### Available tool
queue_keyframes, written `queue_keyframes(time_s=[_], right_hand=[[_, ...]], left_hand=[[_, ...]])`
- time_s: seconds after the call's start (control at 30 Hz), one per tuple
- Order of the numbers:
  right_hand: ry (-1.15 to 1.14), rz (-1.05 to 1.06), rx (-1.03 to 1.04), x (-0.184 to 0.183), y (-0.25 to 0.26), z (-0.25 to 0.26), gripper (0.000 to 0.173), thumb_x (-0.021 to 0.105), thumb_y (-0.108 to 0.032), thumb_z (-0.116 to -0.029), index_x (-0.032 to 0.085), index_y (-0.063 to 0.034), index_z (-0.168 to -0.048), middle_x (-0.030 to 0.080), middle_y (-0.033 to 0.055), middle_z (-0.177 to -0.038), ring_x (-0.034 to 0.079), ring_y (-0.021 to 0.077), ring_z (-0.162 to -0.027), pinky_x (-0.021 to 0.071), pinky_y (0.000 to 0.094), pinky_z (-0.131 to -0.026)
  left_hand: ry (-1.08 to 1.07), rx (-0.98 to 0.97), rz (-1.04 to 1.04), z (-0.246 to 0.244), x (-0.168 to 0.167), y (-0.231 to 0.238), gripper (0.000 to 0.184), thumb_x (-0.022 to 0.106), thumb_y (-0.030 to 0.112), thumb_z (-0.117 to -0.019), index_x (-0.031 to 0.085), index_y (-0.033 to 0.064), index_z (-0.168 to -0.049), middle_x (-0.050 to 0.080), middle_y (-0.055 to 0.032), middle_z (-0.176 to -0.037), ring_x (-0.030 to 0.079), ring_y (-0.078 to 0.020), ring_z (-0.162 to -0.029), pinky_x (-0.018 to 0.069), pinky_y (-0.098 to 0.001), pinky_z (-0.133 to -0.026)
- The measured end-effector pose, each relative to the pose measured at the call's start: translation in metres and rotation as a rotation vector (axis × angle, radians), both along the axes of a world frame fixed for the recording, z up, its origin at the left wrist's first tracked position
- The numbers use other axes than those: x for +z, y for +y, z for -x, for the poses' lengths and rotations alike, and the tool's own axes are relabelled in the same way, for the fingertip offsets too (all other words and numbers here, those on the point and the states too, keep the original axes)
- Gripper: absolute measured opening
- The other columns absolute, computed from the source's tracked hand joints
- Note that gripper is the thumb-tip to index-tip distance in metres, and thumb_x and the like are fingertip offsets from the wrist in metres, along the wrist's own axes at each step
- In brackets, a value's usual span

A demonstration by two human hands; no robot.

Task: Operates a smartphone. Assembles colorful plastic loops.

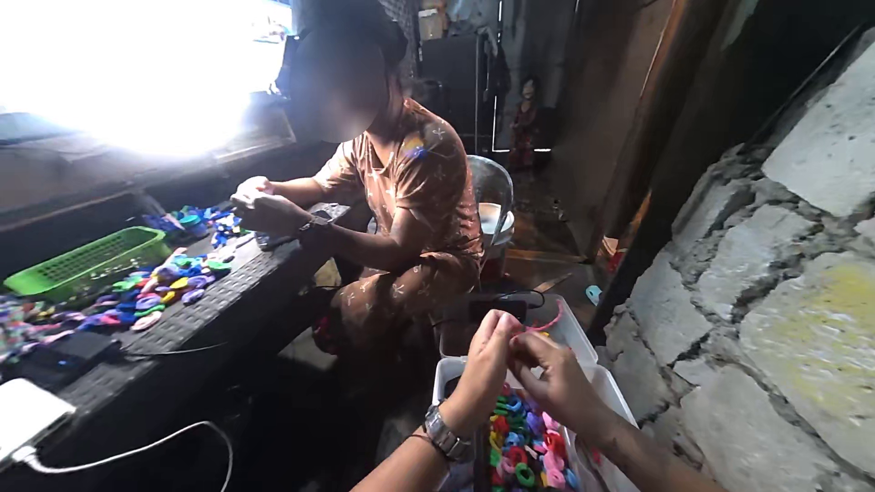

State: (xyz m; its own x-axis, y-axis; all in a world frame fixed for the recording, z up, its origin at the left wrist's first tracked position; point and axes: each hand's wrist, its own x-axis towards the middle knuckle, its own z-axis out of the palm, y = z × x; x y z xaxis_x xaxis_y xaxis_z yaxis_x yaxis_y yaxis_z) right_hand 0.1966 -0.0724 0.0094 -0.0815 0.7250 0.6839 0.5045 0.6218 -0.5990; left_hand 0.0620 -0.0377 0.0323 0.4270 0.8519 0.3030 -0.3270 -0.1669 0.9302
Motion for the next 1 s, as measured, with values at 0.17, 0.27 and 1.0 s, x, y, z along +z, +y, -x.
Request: queue_keyframes(time_s=[0.17,0.27,1.0], right_hand=[[0.530,0.329,0.099,0.012,-0.001,-0.011,0.011,0.052,-0.011,-0.1029,0.057,-0.0029,-0.109,0.066,-0.0001,-0.087,0.067,0.0071,-0.070,0.0607,0.0253,-0.065],[0.647,0.413,0.196,0.012,-0.003,-0.014,0.011,0.050,-0.009,-0.1038,0.056,-0.0048,-0.111,0.067,0.0001,-0.089,0.067,0.0084,-0.071,0.0602,0.0250,-0.066],[0.705,0.429,0.312,0.012,-0.005,-0.019,0.013,0.056,-0.007,-0.0975,0.068,-0.0102,-0.102,0.069,-0.0025,-0.090,0.065,0.0058,-0.074,0.0583,0.0236,-0.069]], left_hand=[[0.003,-0.129,-0.017,0.005,-0.004,0.005,0.016,0.056,0.008,-0.1004,0.054,0.0024,-0.116,0.065,-0.0003,-0.097,0.064,-0.0070,-0.084,0.0554,-0.0253,-0.075],[-0.010,-0.128,-0.029,0.006,-0.005,0.006,0.014,0.059,0.005,-0.0980,0.057,0.0037,-0.112,0.065,0.0015,-0.094,0.063,-0.0050,-0.081,0.0538,-0.0229,-0.073],[0.481,0.360,-0.554,0.011,-0.006,0.005,0.032,0.056,-0.001,-0.0958,0.055,-0.0075,-0.127,0.067,-0.0137,-0.097,0.067,-0.0165,-0.081,0.0581,-0.0329,-0.076]])
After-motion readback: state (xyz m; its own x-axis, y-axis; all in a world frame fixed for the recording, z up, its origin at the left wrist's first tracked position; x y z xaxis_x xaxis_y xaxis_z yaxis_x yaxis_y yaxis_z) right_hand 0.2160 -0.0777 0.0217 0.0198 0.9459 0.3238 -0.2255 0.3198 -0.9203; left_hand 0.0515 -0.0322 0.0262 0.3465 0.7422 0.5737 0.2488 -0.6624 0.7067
